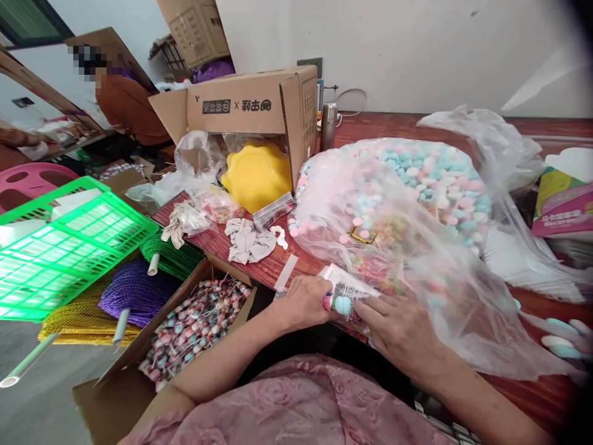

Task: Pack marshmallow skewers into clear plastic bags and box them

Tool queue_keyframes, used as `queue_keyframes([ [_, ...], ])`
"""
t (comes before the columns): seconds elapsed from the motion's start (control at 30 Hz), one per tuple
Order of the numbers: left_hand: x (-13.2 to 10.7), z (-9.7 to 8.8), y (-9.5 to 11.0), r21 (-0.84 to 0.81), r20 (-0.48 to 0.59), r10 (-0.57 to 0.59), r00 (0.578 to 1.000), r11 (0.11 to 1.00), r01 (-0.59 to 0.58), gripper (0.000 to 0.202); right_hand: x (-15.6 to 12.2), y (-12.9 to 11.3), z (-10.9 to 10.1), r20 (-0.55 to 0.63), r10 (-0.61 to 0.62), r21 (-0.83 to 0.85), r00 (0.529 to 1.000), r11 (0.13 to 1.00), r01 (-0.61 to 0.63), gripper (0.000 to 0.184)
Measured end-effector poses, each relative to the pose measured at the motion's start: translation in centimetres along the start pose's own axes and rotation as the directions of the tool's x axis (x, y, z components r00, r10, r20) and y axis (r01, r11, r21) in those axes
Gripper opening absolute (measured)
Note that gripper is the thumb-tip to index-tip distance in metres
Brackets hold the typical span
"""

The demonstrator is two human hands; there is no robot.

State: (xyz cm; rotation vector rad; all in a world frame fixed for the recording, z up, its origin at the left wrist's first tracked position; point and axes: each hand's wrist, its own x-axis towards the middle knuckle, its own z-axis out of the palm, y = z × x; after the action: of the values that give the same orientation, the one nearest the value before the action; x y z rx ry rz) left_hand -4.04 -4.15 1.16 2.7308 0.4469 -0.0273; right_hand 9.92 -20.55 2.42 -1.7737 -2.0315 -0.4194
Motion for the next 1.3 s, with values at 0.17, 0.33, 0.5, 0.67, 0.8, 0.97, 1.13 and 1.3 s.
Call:
queue_keyframes([
  [0.17,0.0,0.1,0.6,0.004,0.064,-0.025,0.998,1.0,0.025,0.037,0.7,0.3,1.0,0.127,0.03,0.095,0.991,0.995,-0.042,0.02],
  [0.33,0.5,0.7,1.0,-0.048,0.112,-0.025,0.993,0.998,0.031,0.035,1.2,-0.4,2.1,0.119,0.018,0.052,0.993,0.998,-0.025,0.012],
  [0.5,0.4,-0.7,0.6,-0.233,0.103,0.075,0.992,0.971,-0.049,0.056,1.3,0.4,2.0,0.042,-0.089,0.05,0.995,0.995,0.087,0.012],
  [0.67,0.0,-2.8,-1.0,-0.296,0.238,0.094,0.967,0.955,-0.019,0.04,1.0,2.5,0.3,-0.108,-0.195,0.035,0.975,0.979,0.2,0.019],
  [0.8,-0.3,-2.8,-1.1,-0.336,0.225,0.06,0.973,0.942,0.02,0.012,0.8,3.3,-0.9,-0.107,-0.247,-0.001,0.963,0.969,0.248,0.021],
  [0.97,-0.5,-1.6,0.3,-0.074,0.062,-0.036,0.997,0.996,0.041,0.012,1.3,1.7,-0.7,0.07,-0.112,0.039,0.991,0.993,0.109,0.019],
  [1.13,-0.1,-0.4,0.8,-0.012,0.068,-0.06,0.996,0.998,0.061,0.015,2.4,-0.6,0.9,0.216,0.006,-0.012,0.976,1.0,-0.003,0.013],
  [1.3,-0.5,-0.8,-0.1,-0.271,0.14,-0.031,0.99,0.96,0.069,0.028,2.8,1.9,-0.8,0.229,-0.038,0.013,0.973,0.999,0.036,0.013],
])
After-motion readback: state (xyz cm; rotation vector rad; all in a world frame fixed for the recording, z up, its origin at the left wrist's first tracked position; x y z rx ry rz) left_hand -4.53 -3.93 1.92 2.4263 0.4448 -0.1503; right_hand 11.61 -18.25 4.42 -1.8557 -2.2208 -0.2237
